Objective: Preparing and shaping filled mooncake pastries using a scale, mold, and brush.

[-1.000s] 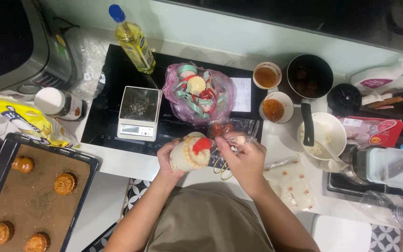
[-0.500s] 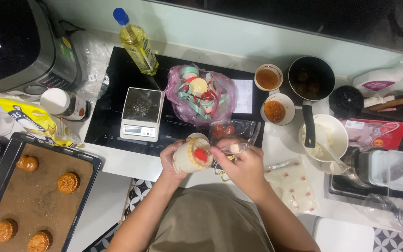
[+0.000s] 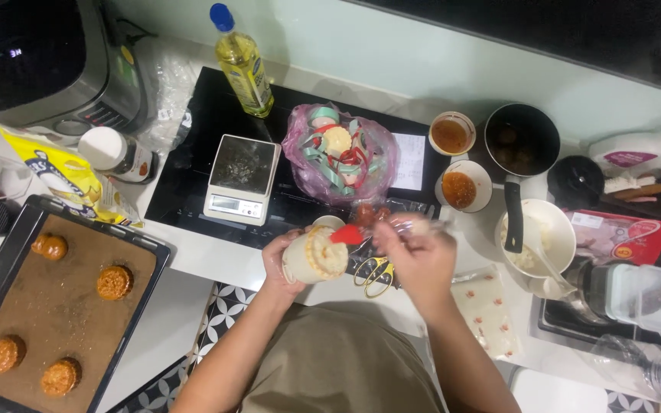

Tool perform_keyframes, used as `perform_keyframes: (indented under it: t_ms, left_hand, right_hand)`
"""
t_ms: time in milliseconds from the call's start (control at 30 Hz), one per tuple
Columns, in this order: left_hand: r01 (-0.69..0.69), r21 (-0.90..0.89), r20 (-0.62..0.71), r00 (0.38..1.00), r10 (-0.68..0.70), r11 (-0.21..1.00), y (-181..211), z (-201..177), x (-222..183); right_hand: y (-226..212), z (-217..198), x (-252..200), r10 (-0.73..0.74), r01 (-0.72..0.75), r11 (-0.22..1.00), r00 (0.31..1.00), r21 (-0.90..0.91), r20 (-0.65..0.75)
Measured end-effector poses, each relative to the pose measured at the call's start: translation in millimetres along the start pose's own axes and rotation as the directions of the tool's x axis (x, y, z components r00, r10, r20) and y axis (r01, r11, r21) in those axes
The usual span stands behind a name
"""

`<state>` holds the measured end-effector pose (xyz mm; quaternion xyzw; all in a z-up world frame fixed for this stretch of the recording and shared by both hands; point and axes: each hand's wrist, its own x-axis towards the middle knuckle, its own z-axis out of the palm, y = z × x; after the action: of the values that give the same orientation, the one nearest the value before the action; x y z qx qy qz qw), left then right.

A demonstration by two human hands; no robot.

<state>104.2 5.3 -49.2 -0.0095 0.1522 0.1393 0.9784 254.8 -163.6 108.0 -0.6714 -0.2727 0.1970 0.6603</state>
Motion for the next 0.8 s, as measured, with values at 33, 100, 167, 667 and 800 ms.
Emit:
perform_keyframes:
  t_ms: [33, 100, 167, 667, 800]
  left_hand:
    - [-0.027, -0.024, -0.009, 1.0, 0.027, 0.999, 2.0, -5.4, -1.7]
    - [-0.061, -0.052, -0.021, 0.998, 0.06, 0.997, 6.6, -14.1, -7.6]
    - [-0.103, 0.016, -0.056, 0.993, 0.104, 0.995, 11.9, -20.9, -13.5]
    - [-0.429, -0.024, -0.124, 0.898, 0.423, 0.903, 38.1, -67.9, -114.9]
    - [-0.565, -0.063, -0.246, 0.808, 0.536, 0.823, 46.6, -51.8, -164.3]
  right_hand:
    - [1.7, -1.9, 3.8, 0.037, -0.037, 0.999, 0.999, -0.011, -0.033]
    - [10.0, 0.2, 10.4, 0.076, -0.077, 0.997, 0.995, -0.022, -0.059]
    - [23.8, 7.9, 16.3, 0.166, -0.168, 0.984, 0.985, -0.053, -0.044]
    - [165.1, 20.1, 27.5, 0.358, -0.358, 0.934, 0.933, 0.005, -0.016]
    - [145.7, 23.8, 25.7, 0.083, -0.072, 0.955, 0.996, -0.287, 0.027]
